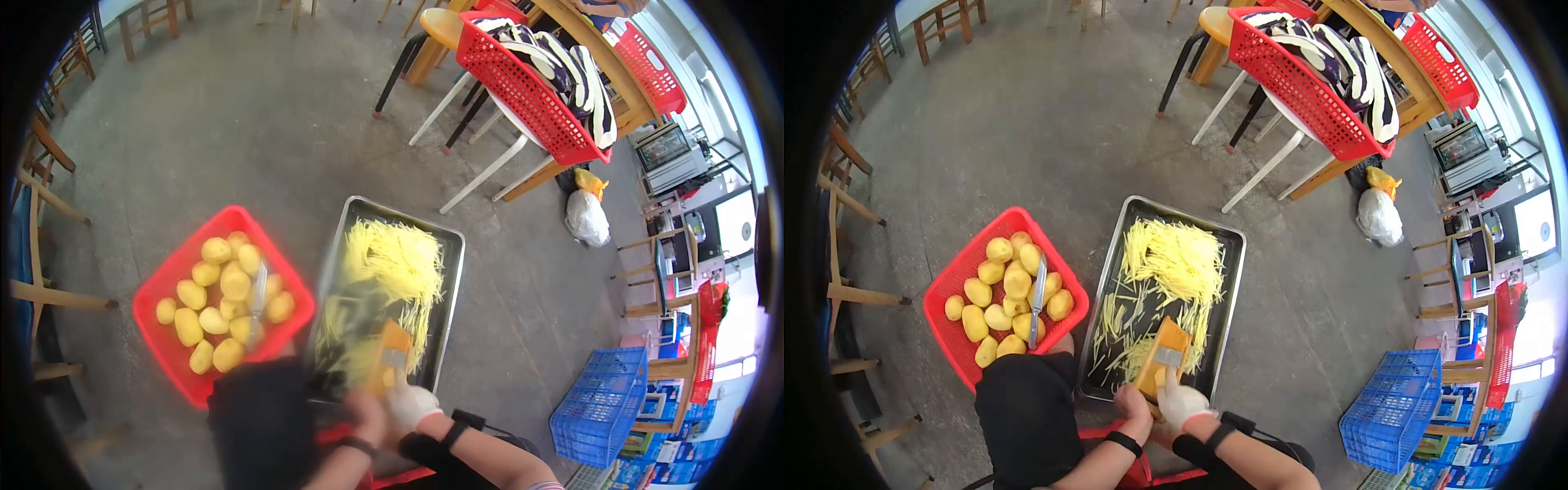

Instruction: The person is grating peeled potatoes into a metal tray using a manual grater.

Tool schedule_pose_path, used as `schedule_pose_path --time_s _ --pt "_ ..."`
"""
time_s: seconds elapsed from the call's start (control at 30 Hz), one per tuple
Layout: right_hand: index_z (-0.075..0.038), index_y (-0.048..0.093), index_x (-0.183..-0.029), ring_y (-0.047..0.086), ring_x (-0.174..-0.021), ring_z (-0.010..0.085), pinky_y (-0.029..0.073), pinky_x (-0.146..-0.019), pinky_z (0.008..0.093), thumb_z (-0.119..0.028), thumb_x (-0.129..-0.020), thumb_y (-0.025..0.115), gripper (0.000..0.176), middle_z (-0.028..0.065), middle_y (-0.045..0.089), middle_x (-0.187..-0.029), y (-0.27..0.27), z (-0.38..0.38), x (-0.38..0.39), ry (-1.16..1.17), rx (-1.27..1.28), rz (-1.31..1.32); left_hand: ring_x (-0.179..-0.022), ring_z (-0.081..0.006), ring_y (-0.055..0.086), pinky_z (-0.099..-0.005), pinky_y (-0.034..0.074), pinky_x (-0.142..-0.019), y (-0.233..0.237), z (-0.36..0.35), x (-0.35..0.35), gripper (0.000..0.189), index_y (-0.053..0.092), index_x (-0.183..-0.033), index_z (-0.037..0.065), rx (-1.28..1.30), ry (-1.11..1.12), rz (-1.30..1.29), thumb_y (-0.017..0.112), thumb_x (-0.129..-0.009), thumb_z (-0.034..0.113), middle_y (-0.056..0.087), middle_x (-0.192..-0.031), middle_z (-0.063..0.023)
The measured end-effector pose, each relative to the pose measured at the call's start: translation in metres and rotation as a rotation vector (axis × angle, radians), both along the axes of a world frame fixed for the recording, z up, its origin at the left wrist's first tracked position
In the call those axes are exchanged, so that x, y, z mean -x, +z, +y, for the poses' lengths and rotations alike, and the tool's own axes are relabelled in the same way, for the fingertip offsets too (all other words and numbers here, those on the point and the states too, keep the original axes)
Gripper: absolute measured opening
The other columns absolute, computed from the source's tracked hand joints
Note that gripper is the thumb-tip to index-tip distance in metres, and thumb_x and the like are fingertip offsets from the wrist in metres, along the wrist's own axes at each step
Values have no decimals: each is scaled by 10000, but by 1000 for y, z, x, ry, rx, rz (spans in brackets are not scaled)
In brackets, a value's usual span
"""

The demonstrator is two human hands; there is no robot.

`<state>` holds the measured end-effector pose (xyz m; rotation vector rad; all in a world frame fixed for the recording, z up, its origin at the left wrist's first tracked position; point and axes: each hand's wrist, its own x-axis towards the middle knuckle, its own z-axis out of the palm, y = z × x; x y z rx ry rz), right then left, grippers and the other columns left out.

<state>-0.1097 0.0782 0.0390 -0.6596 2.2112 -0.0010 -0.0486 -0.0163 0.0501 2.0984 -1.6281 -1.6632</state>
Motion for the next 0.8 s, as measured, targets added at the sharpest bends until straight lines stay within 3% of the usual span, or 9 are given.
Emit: schedule_pose_path --time_s 0.07,0.17,0.27,0.37,0.43,0.57,0.7,0.77,0.8 --pt "-32 232 -1378 640 -723 433 490 -659 538 -356 -899 358 592 278 641 -788 41 -18 -7 -90 -150 -46 -818 -409 606 -460 443 -731 -3 3 -3 324 645 -809 -79 39 -107 -37 430 -782 161 628 -843 -285" --pt "-38 237 -1385 635 -697 437 497 -679 526 -374 -904 346 597 312 624 -830 -13 -31 23 -234 7 123 -813 -406 604 -447 447 -723 -22 9 -2 309 638 -778 -74 -9 -5 -66 427 -777 152 627 -813 -275" --pt "-48 266 -1354 631 -813 444 482 -759 530 -361 -902 312 552 306 630 -899 -42 -50 61 -350 -92 74 -789 -406 605 -448 446 -696 -29 8 -3 301 618 -730 -76 33 94 66 431 -782 154 625 -773 -261" --pt "-97 276 -1366 631 -891 424 469 -805 519 -367 -893 352 550 276 635 -987 -41 -44 73 -287 -91 86 -764 -389 607 -445 440 -677 -22 10 1 302 594 -695 -81 -65 173 75 439 -782 162 624 -745 -242" --pt "-101 267 -1375 630 -901 421 470 -809 515 -366 -894 350 556 272 636 -991 -40 -39 76 -272 -105 90 -747 -374 607 -443 436 -671 -25 10 -3 314 609 -728 -91 23 -105 7 444 -777 170 636 -774 -238" --pt "-110 259 -1400 626 -934 412 470 -827 502 -369 -895 349 574 255 638 -1013 -54 -44 80 -286 -116 113 -805 -350 654 -449 503 -677 -31 16 -1 314 654 -859 -58 -70 0 3 421 -861 151 659 -819 -231" --pt "-82 344 -1342 623 -898 431 474 -800 513 -371 -897 345 531 269 637 -979 -88 -29 87 -190 -49 116 -778 -412 607 -464 443 -701 -40 15 -5 351 627 -803 -107 -34 89 0 441 -777 190 631 -812 -280" --pt "-55 382 -1286 612 -855 458 466 -782 526 -369 -898 342 501 300 626 -920 -57 -20 77 7 45 56 -791 -416 605 -467 442 -708 -20 8 0 353 624 -797 -108 -58 41 -21 441 -778 194 627 -807 -285" --pt "-59 361 -1308 615 -837 455 470 -770 525 -367 -899 348 512 299 628 -898 -5 -28 56 -83 68 46 -796 -419 604 -465 442 -710 -17 6 1 353 624 -794 -107 -57 43 -1 441 -777 194 626 -807 -288"
